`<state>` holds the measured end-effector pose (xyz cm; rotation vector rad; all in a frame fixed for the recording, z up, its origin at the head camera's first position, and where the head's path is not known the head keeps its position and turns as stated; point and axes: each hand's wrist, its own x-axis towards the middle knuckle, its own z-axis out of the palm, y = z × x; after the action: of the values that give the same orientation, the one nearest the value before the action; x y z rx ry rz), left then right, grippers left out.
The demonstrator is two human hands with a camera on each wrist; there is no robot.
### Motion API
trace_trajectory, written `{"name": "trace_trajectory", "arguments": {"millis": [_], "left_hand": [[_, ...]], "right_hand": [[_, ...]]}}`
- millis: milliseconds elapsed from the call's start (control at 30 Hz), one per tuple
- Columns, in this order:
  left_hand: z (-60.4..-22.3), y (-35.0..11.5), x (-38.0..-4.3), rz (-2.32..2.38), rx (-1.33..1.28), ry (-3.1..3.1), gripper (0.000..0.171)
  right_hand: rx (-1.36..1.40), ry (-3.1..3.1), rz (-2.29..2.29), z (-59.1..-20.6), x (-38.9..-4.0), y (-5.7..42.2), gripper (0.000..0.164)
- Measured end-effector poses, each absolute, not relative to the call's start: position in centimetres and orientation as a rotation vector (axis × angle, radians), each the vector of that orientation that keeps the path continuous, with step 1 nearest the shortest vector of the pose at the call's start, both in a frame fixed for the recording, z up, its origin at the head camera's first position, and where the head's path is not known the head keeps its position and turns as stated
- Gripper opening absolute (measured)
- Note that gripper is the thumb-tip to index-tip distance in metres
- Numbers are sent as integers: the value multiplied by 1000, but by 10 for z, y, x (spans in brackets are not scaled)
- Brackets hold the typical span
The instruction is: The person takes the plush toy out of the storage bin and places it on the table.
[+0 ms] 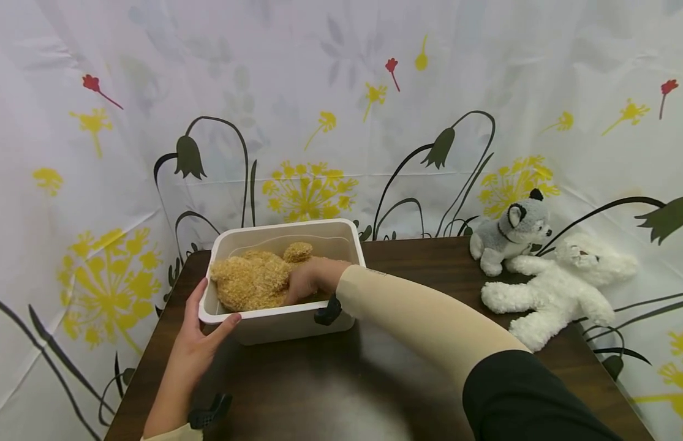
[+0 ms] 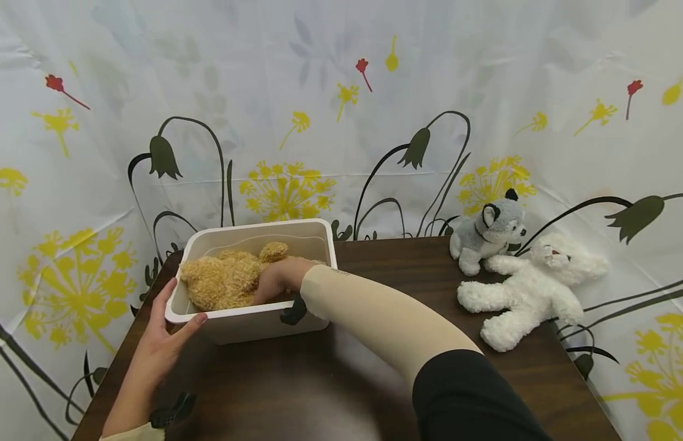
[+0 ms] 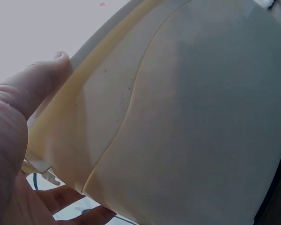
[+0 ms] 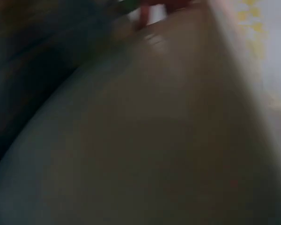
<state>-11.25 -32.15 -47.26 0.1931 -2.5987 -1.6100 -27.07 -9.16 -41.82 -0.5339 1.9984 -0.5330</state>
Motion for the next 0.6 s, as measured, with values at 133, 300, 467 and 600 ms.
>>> {"name": "trace_trajectory", "arguments": {"millis": [133, 300, 467, 600], "left_hand": [[-473, -322, -113, -1611, 190, -2605, 102], [-475, -321, -114, -1620, 208, -2610, 102], [-475, -321, -113, -1622, 229, -2623, 103], [-472, -321, -113, -1625, 230, -2620, 103]], "right_hand": [[-596, 2046, -510, -429, -274, -92, 45], [-523, 2055, -654, -430, -276, -90, 57], [-492, 2061, -733, -416, -278, -85, 63], [-488, 2086, -792, -395, -280, -76, 81]]}}
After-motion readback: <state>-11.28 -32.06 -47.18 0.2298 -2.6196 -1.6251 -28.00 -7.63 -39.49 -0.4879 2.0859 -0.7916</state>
